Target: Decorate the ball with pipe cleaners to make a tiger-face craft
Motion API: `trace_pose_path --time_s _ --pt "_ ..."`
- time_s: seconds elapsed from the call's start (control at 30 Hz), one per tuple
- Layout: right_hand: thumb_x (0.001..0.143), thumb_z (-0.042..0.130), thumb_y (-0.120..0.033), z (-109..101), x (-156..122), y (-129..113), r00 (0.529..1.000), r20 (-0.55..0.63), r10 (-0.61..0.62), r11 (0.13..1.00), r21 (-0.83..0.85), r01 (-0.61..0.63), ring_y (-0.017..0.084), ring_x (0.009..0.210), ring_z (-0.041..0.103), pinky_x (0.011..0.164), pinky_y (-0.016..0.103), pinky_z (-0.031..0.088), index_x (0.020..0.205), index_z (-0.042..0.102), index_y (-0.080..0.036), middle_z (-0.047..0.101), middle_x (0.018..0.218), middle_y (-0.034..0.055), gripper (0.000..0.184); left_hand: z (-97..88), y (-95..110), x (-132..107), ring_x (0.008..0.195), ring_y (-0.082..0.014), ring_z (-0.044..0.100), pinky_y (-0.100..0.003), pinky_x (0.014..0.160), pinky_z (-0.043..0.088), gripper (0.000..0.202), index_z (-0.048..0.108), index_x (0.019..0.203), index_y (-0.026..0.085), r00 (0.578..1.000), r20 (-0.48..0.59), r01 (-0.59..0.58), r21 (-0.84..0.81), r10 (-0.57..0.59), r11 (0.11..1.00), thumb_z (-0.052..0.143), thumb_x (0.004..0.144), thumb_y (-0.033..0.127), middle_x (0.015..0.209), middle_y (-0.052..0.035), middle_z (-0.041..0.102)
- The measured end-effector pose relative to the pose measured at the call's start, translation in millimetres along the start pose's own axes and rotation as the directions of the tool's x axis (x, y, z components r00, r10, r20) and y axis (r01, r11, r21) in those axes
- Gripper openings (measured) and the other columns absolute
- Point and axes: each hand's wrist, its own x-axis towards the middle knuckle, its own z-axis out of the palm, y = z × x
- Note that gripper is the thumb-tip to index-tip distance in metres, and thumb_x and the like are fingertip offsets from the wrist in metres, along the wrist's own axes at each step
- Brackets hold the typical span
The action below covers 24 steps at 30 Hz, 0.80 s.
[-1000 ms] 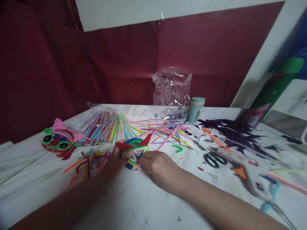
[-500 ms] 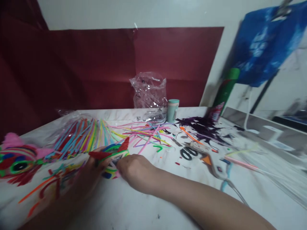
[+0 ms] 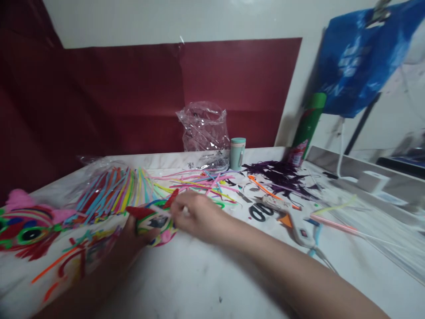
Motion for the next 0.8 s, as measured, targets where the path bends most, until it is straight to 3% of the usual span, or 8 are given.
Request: trace_pose_path --time_s 0.1,0.2,0.27,0.33,0.4,0.5,0.6,0.8 --pt "0.086 0.054 -0.014 -26 -2 -9 0.949 -0.278 -0.147 0.988 0.001 0.154 0.014 0.075 0.058 0.066 0.025 0.045 0.081 0.059 -0.020 0.063 0.080 0.0026 0.009 1.4 4 -2 0.087 -0.0256 0.065 -0.034 0.075 0.052 0.060 0.053 0.103 0.019 0.997 0.033 0.071 -0.015 -0.070 0.997 0.078 0.051 0.034 0.092 -0.0058 0.067" --pt "0.087 0.056 -0.015 -42 8 0 0.832 -0.493 -0.256 0.965 -0.080 0.249 0.016 0.080 0.060 0.071 0.029 0.047 0.088 0.058 -0.022 0.063 0.086 0.0040 0.008 0.9 13 -3 0.084 -0.0246 0.064 -0.034 0.075 0.051 0.053 0.055 0.097 0.019 0.995 0.004 0.098 0.026 -0.098 0.995 0.077 0.050 0.032 0.088 -0.0046 0.068" --pt "0.087 0.057 -0.016 -47 23 21 0.755 -0.542 -0.370 0.929 -0.200 0.311 0.017 0.079 0.061 0.071 0.030 0.048 0.088 0.058 -0.023 0.064 0.085 0.0037 0.007 0.1 18 -3 0.084 -0.0244 0.064 -0.033 0.076 0.051 0.050 0.056 0.093 0.018 0.995 -0.022 0.099 0.029 -0.098 0.995 0.076 0.049 0.031 0.085 -0.0041 0.067" --pt "0.087 0.054 -0.015 -47 41 51 0.737 -0.475 -0.480 0.873 -0.345 0.346 0.018 0.082 0.062 0.076 0.032 0.049 0.086 0.059 -0.023 0.066 0.085 0.0039 0.009 -0.9 19 -3 0.082 -0.0237 0.064 -0.033 0.075 0.051 0.048 0.056 0.092 0.018 0.995 -0.028 0.098 0.015 -0.097 0.995 0.075 0.051 0.031 0.083 -0.0039 0.068" --pt "0.088 0.051 -0.017 -44 56 84 0.805 -0.379 -0.457 0.868 -0.387 0.311 0.020 0.087 0.063 0.080 0.034 0.049 0.085 0.059 -0.021 0.067 0.089 0.0060 0.010 -1.9 14 0 0.082 -0.0230 0.064 -0.032 0.075 0.051 0.047 0.055 0.093 0.018 0.996 -0.027 0.086 -0.002 -0.086 0.996 0.074 0.053 0.032 0.084 -0.0039 0.068" --pt "0.085 0.052 -0.015 -34 64 125 0.965 -0.238 -0.109 0.909 -0.417 -0.001 0.022 0.095 0.061 0.083 0.034 0.047 0.088 0.060 -0.017 0.066 0.100 0.0116 0.008 -3.7 5 4 0.083 -0.0227 0.064 -0.032 0.074 0.051 0.051 0.054 0.098 0.017 0.997 -0.003 0.073 -0.023 -0.073 0.997 0.074 0.055 0.036 0.089 -0.0048 0.067" --pt "0.085 0.049 -0.011 -15 56 144 0.986 -0.164 0.033 0.888 -0.448 -0.104 0.021 0.083 0.063 0.074 0.031 0.047 0.087 0.063 -0.014 0.067 0.091 0.0128 0.015 -4.9 1 5 0.086 -0.0228 0.064 -0.033 0.076 0.051 0.052 0.053 0.101 0.017 0.998 -0.005 0.062 0.006 -0.062 0.998 0.073 0.058 0.038 0.094 -0.0062 0.067" --pt "0.076 0.057 -0.006 34 36 148 0.981 0.124 0.151 0.883 -0.463 -0.078 0.020 0.079 0.063 0.072 0.026 0.044 0.073 0.069 -0.016 0.070 0.077 0.0086 0.016 -4.6 5 3 0.090 -0.0236 0.064 -0.033 0.080 0.050 0.050 0.053 0.103 0.018 0.997 -0.034 0.064 0.030 -0.063 0.998 0.072 0.060 0.036 0.093 -0.0052 0.068"
